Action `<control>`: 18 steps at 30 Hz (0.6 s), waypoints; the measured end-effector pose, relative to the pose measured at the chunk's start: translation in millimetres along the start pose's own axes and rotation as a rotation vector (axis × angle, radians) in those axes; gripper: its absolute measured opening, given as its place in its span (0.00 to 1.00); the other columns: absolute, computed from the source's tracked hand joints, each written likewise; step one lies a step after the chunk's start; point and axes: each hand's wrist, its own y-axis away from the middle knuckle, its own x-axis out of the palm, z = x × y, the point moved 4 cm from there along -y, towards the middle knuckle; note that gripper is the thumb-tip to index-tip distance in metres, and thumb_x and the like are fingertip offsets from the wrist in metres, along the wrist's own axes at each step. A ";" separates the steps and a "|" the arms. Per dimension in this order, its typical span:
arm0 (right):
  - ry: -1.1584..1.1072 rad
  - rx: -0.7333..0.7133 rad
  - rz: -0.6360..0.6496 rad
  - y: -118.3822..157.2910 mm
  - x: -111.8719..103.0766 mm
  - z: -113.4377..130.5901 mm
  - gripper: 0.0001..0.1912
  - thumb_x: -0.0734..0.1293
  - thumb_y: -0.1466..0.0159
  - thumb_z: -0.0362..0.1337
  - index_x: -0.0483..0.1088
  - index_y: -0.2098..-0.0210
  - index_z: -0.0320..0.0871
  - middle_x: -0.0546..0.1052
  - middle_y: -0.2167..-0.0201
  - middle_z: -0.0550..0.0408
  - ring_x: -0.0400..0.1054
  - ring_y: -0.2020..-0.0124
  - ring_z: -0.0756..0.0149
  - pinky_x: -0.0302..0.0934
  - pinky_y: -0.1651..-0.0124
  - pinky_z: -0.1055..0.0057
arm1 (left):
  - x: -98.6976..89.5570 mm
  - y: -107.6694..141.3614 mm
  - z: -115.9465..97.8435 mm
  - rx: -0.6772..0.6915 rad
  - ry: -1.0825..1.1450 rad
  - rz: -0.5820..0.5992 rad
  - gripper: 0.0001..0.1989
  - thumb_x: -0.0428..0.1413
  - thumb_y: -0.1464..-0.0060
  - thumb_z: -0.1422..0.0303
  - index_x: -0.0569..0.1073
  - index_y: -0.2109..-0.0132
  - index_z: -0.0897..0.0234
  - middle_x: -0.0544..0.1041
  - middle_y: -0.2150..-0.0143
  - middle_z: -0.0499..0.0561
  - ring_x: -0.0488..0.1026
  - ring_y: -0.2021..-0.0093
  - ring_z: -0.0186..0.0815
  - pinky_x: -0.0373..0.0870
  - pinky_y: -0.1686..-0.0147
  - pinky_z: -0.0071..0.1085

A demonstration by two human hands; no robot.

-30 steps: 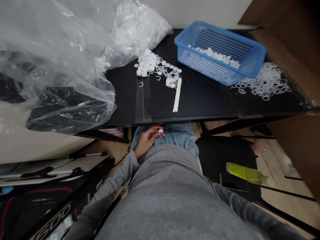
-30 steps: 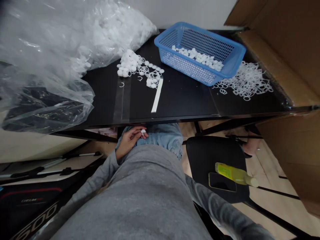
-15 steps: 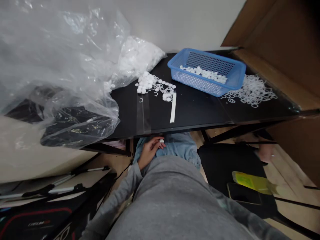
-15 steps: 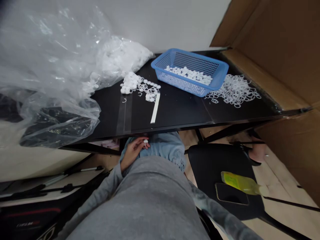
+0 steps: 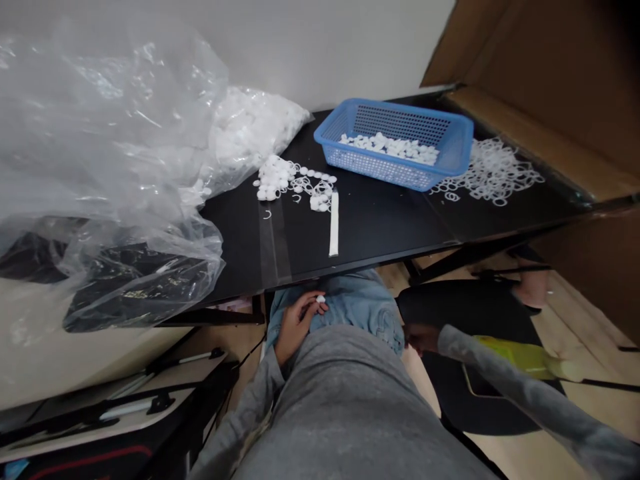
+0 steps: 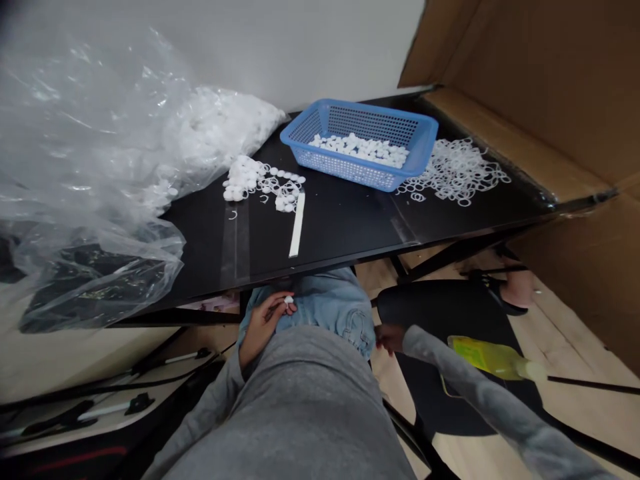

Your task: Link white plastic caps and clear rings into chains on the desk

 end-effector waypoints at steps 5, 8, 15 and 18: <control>-0.240 0.167 0.103 -5.9 -29.1 -13.5 0.14 0.67 0.40 0.43 0.66 0.77 0.43 0.71 0.82 0.56 0.70 0.79 0.68 0.63 0.76 0.73 | -0.2 2.4 -2.0 0.022 -0.082 -0.030 0.16 0.50 0.36 0.61 0.72 0.48 0.63 0.78 0.63 0.50 0.73 0.62 0.31 0.69 0.56 0.29; -0.189 -0.143 0.245 1.0 -37.1 15.8 0.14 0.71 0.43 0.46 0.71 0.68 0.41 0.76 0.73 0.54 0.74 0.71 0.67 0.68 0.69 0.72 | 0.1 3.7 -6.2 0.029 -0.133 -0.040 0.16 0.49 0.36 0.60 0.72 0.48 0.63 0.78 0.63 0.49 0.73 0.62 0.31 0.68 0.56 0.28; -0.188 -0.714 0.130 18.3 -22.0 93.4 0.13 0.72 0.40 0.41 0.78 0.58 0.42 0.74 0.62 0.52 0.69 0.61 0.71 0.67 0.60 0.75 | 0.4 4.2 -9.6 0.037 -0.189 -0.038 0.16 0.48 0.36 0.60 0.73 0.48 0.63 0.78 0.63 0.50 0.73 0.62 0.32 0.68 0.56 0.29; -0.385 -0.743 0.154 16.5 -9.0 106.7 0.12 0.74 0.42 0.39 0.78 0.59 0.43 0.74 0.61 0.53 0.71 0.63 0.72 0.69 0.65 0.76 | 0.4 3.5 -7.7 0.024 -0.181 -0.033 0.16 0.49 0.36 0.60 0.73 0.48 0.63 0.78 0.63 0.50 0.73 0.61 0.32 0.68 0.56 0.29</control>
